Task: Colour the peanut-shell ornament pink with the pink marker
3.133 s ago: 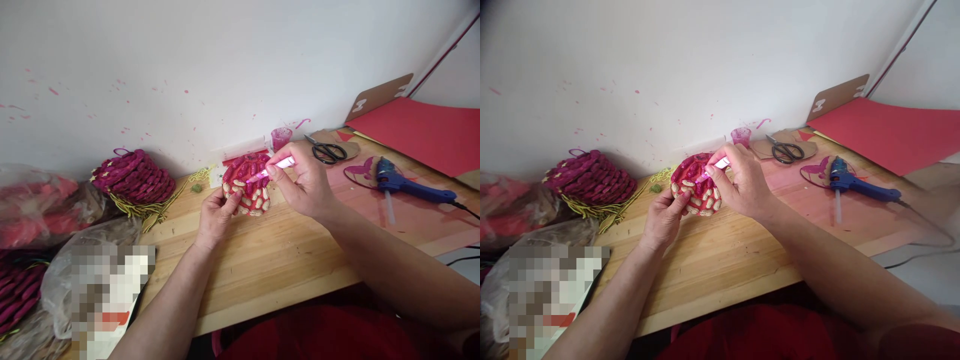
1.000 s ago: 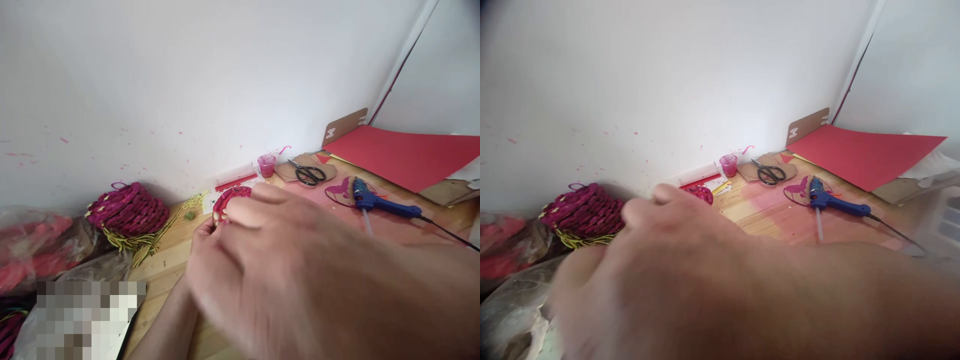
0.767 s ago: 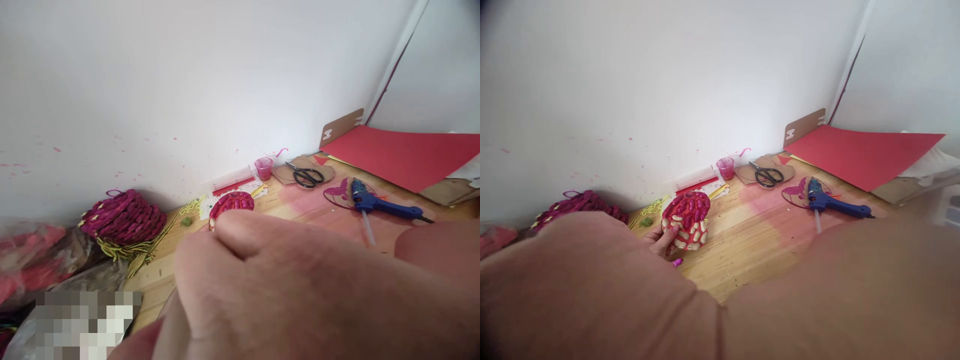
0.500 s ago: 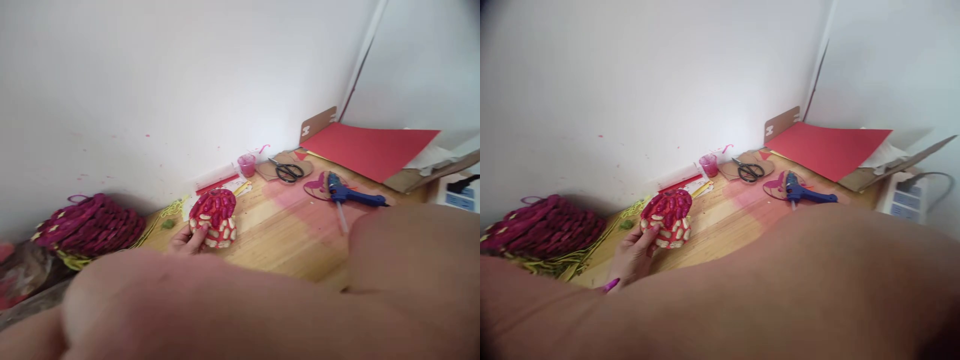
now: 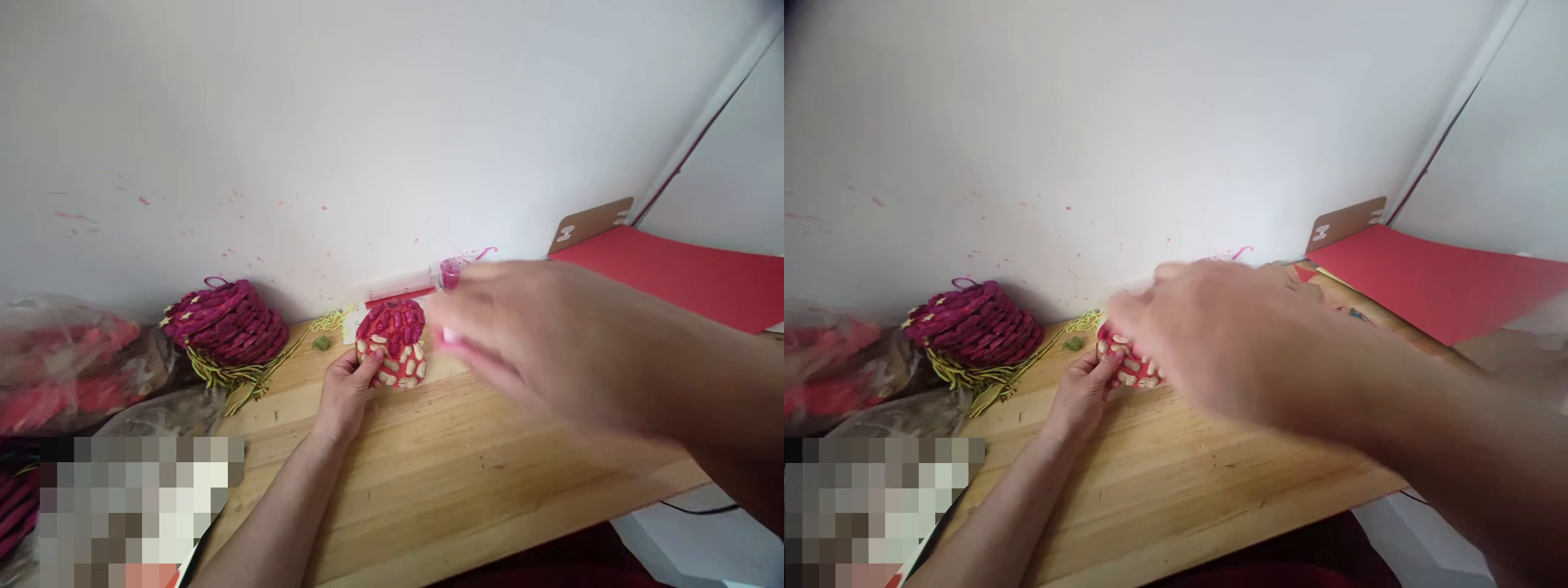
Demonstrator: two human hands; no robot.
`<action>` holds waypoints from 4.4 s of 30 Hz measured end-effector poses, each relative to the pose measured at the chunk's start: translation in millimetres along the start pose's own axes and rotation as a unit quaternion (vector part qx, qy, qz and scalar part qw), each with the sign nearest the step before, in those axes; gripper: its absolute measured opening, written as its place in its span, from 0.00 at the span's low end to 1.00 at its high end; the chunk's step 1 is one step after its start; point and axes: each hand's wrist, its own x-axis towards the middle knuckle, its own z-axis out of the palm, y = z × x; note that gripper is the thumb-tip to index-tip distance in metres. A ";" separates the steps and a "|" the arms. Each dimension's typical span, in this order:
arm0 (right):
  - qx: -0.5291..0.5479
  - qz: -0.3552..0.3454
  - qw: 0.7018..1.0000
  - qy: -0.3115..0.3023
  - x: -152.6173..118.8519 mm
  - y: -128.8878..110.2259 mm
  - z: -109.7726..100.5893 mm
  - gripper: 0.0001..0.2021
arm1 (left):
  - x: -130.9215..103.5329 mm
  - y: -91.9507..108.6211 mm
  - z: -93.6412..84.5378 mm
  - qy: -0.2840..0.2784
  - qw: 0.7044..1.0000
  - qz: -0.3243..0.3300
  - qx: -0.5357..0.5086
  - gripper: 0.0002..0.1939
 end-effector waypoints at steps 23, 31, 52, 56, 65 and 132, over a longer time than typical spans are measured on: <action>-0.136 0.486 0.856 -0.110 75.4 189.0 95.4 0.20 | -5.4 6.3 0.6 -0.008 0.999 -0.041 -0.011 0.23; -0.124 0.471 0.865 -0.121 75.7 186.7 98.6 0.28 | -4.9 3.4 1.0 -0.009 0.999 -0.027 0.019 0.23; 0.145 0.079 0.962 0.219 -8.6 0.5 95.5 0.03 | -16.4 18.8 10.3 -0.053 0.999 0.008 0.008 0.22; 0.113 0.042 0.970 0.209 -14.1 3.2 105.2 0.00 | -16.6 18.7 11.3 -0.060 0.998 0.001 0.011 0.21; 0.100 0.005 0.978 0.183 -16.2 8.6 109.5 0.02 | -18.5 20.7 12.9 -0.070 0.997 -0.026 0.013 0.18; 0.132 -0.059 0.978 0.147 -16.8 18.9 114.3 0.03 | -21.6 24.1 12.4 -0.095 0.994 -0.029 0.034 0.16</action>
